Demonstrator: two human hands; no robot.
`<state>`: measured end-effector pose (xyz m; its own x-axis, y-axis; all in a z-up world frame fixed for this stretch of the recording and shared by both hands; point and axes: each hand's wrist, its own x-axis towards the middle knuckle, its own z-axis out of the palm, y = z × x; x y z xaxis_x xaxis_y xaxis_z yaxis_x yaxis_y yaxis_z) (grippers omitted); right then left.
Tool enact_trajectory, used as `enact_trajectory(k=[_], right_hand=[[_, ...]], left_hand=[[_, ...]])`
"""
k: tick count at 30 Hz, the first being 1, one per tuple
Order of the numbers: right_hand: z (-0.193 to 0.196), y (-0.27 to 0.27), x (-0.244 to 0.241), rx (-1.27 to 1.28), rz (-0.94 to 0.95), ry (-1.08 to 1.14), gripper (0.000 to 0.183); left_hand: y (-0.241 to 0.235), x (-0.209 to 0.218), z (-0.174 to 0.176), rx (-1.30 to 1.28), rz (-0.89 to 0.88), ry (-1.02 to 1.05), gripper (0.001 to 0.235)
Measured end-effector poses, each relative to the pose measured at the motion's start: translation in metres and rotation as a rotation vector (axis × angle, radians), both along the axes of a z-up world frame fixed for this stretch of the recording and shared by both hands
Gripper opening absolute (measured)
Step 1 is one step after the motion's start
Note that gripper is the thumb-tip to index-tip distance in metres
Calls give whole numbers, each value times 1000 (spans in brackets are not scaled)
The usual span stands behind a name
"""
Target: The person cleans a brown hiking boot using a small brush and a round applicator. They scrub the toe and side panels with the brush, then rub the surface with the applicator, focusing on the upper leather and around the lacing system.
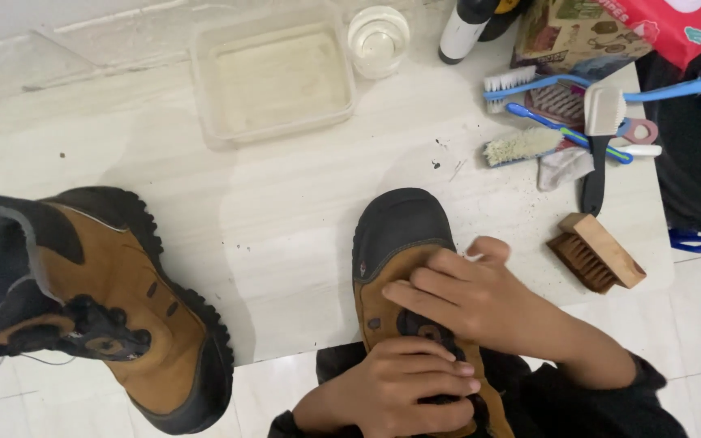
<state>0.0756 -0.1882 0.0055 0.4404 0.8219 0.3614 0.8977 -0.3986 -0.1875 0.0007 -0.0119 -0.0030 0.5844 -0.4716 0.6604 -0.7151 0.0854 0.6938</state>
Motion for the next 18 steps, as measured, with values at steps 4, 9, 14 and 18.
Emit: enact_trajectory(k=[4,9,14,18], right_hand=[[-4,-27,-16,-53,-75,137,43],[-28,-52,-48,204,-260,493,23],[-56,-62,-64,629,-399,778,33],[-53,-57,-69,594,-396,781,31]], left_hand=[[3,0,-2,-16,-18,1,29],[3,3,-5,-55,-45,18,29],[7,-2,5,176,106,77,30],[6,-3,-11,191,0,223,86]])
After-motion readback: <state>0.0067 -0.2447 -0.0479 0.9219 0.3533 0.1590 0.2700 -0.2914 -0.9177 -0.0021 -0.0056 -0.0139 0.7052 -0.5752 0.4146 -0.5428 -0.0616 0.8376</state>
